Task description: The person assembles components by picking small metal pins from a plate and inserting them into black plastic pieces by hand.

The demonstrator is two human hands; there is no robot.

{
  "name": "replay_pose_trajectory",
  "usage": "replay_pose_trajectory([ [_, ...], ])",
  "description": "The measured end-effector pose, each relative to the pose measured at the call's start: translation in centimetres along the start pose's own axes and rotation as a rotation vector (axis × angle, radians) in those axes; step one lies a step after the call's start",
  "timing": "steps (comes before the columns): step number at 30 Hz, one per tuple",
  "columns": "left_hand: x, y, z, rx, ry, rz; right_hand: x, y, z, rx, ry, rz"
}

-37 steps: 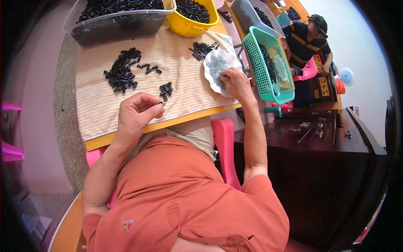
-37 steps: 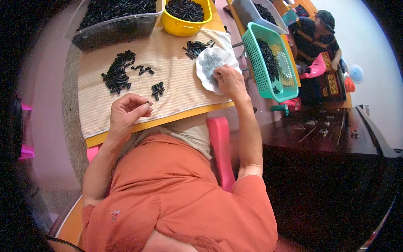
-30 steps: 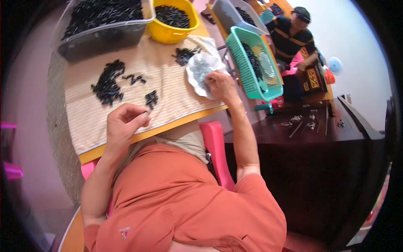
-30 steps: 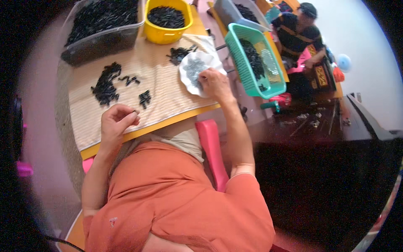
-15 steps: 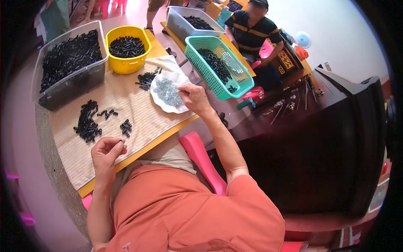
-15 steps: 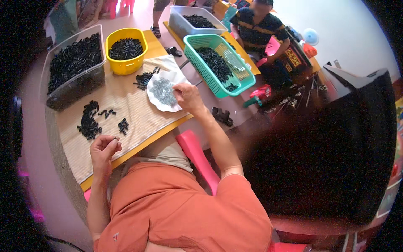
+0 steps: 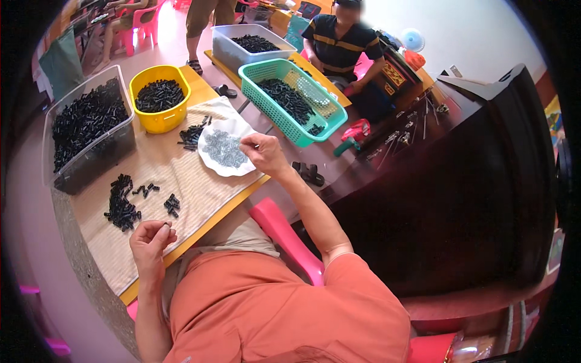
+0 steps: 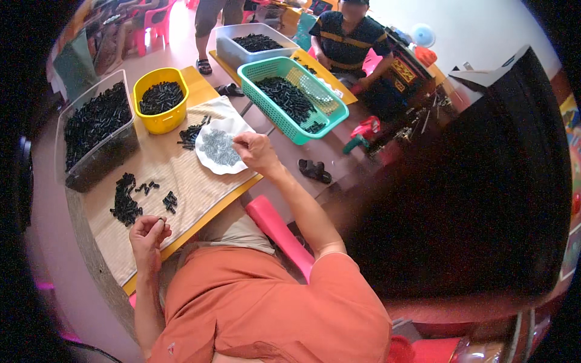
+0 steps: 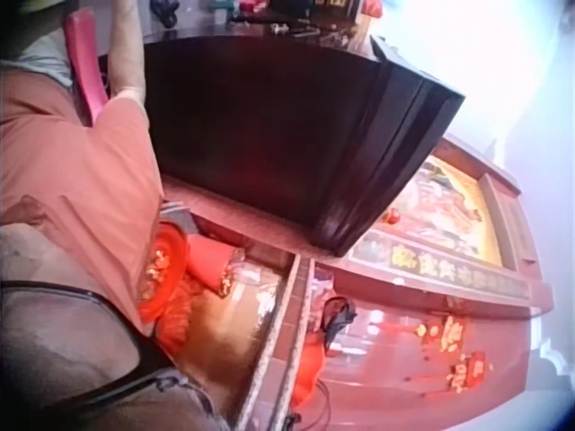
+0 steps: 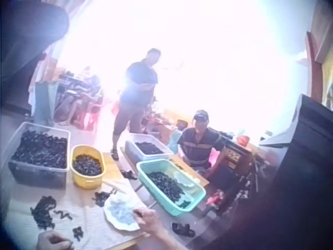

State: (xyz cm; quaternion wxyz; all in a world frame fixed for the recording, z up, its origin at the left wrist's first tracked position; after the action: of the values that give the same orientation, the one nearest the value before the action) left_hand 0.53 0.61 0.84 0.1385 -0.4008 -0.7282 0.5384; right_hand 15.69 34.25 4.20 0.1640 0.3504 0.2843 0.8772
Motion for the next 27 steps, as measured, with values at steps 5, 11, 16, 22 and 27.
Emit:
replay_pose_trajectory([
  [5,0.2,0.4,0.0,-0.009,0.008,-0.006,-0.1,0.9,0.2,0.012,-0.035,0.020],
  [11,0.3,0.3,0.4,-0.013,0.029,-0.012,-0.8,1.4,-0.4,0.117,-0.054,-0.048],
  [16,-0.7,0.0,0.5,0.031,-0.028,-0.009,-1.0,1.3,-2.1,0.182,0.004,-0.041],
  [22,0.2,0.8,0.1,0.064,0.056,-0.001,-0.9,3.4,-0.4,0.240,0.038,-0.106],
  [27,0.2,0.5,-0.4,0.041,0.090,0.018,-1.1,3.2,-2.5,0.587,0.007,-0.186],
])
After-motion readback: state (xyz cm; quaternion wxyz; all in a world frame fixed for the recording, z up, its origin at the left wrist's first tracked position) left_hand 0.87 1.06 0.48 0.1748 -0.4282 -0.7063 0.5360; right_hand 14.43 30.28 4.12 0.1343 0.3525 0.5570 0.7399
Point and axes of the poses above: each hand's wrist, its own x-axis towards the middle knuckle, its own z-axis out of the back of the hand, y = z × x, the point moved 1 cm from there along x, towards the middle knuckle, and after that the axes turned 7 degrees about z, right-handed, at the moved point
